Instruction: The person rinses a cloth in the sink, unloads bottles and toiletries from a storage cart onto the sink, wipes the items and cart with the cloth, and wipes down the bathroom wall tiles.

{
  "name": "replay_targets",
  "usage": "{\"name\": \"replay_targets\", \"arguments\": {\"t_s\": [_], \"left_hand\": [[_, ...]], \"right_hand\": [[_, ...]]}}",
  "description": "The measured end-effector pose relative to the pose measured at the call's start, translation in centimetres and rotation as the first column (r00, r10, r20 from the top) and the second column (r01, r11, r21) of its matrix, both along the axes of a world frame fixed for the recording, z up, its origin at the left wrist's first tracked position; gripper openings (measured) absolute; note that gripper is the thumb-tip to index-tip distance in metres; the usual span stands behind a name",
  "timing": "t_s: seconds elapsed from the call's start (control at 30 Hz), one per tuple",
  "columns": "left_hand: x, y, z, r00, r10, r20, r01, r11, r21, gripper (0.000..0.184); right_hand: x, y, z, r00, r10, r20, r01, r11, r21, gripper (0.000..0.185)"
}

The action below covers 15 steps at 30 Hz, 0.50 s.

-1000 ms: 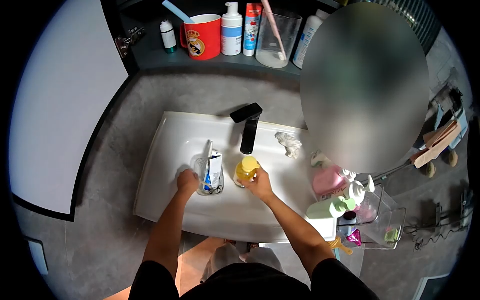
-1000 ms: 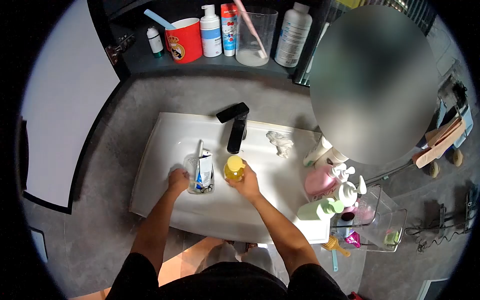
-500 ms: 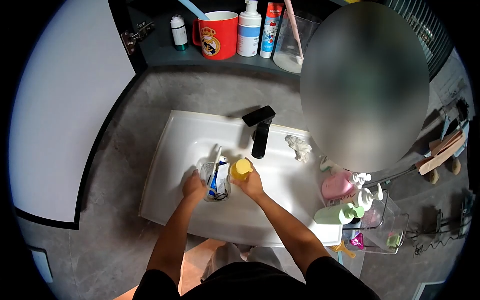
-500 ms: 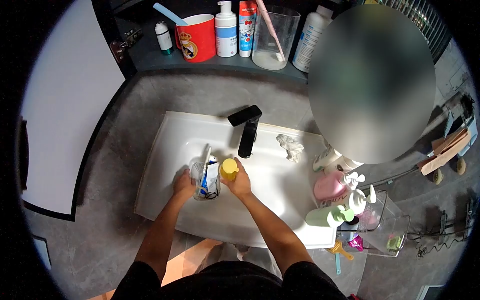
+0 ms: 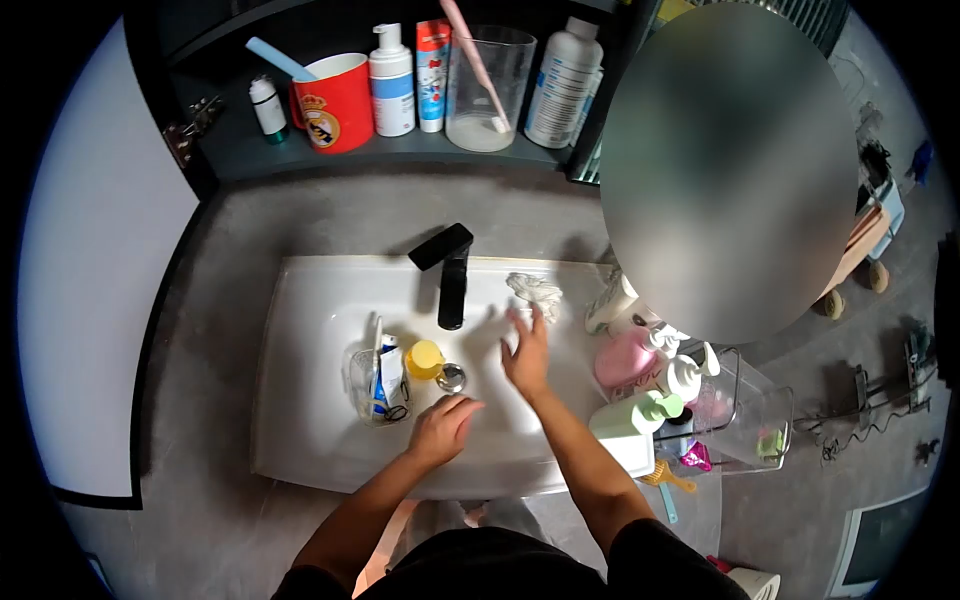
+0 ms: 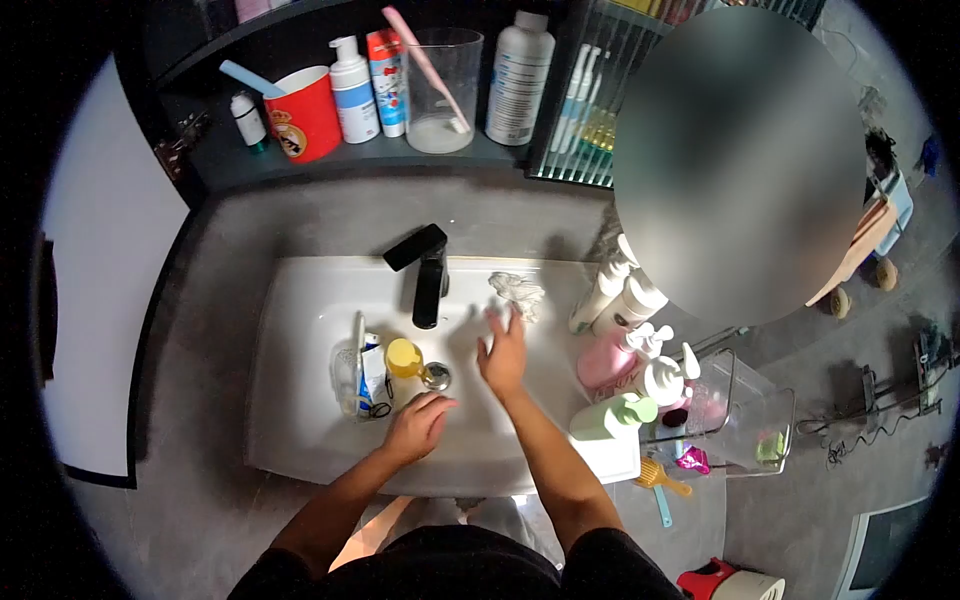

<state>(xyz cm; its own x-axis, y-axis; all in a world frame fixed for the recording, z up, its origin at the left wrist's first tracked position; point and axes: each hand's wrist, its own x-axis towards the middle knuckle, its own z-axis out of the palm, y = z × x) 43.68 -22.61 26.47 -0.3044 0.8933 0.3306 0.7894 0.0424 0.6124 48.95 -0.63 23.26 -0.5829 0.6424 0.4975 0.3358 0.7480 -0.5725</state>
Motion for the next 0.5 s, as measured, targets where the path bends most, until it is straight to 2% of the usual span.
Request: {"name": "replay_targets", "arguments": {"t_s": [0.03, 0.1, 0.13, 0.23, 0.3, 0.37, 0.4, 0.43, 0.47, 0.5], "left_hand": [[0.7, 1.4, 0.1, 0.999, 0.005, 0.033, -0.006, 1.000, 0.024, 0.035], [1.1, 4.4, 0.8, 0.995, 0.014, 0.099, -0.020, 0.998, 0.064, 0.035], [0.7, 5.5, 0.7, 0.953, 0.017, 0.301, -0.002, 0.999, -0.052, 0.041], [0.0, 8.0, -0.3, 0.926, 0.118, 0.360, -0.119, 0.993, -0.020, 0.052], [-0.4, 8.4, -0.5, 0.948, 0.139, 0.285, -0.146, 0.989, 0.000, 0.065], [-0.3, 8.9, -1.3, 0.901, 0.161, 0.402, -0.154, 0.987, -0.049, 0.075], [-0.7, 9.8, -4.6, 0.773, 0.165, 0.612, -0.178, 0.983, -0.040, 0.083], [-0.3, 9.5, -3.9, 0.807, 0.159, 0.569, -0.164, 0.986, -0.043, 0.086], [0.3, 9.2, -2.3, 0.839, 0.147, 0.524, -0.147, 0.988, -0.042, 0.089], [0.9, 9.1, -1.4, 0.868, 0.133, 0.478, -0.129, 0.991, -0.042, 0.092]], "right_hand": [[-0.3, 1.6, 0.7, 0.991, -0.130, -0.023, 0.132, 0.982, 0.134, 0.056], [-1.2, 4.0, 0.1, 0.963, -0.196, 0.183, 0.195, 0.981, 0.024, 0.054], [-1.1, 4.6, -0.2, 0.933, -0.218, 0.285, 0.236, 0.971, -0.029, 0.054], [-0.3, 4.7, -0.9, 0.995, -0.074, 0.059, 0.083, 0.983, -0.162, 0.054], [1.0, 2.4, -1.2, 0.991, -0.035, -0.133, 0.004, 0.975, -0.223, 0.053], [3.4, -0.4, -0.2, 0.982, -0.015, -0.187, -0.035, 0.965, -0.261, 0.052], [4.6, -1.8, 0.2, 0.978, 0.008, -0.210, -0.061, 0.967, -0.246, 0.049], [5.9, -3.1, 0.9, 0.972, 0.030, -0.231, -0.084, 0.970, -0.229, 0.047], [7.5, -4.7, 3.2, 0.951, 0.060, -0.303, -0.185, 0.895, -0.406, 0.043], [9.1, -5.6, 4.2, 0.947, 0.097, -0.305, -0.215, 0.899, -0.381, 0.043]]}}
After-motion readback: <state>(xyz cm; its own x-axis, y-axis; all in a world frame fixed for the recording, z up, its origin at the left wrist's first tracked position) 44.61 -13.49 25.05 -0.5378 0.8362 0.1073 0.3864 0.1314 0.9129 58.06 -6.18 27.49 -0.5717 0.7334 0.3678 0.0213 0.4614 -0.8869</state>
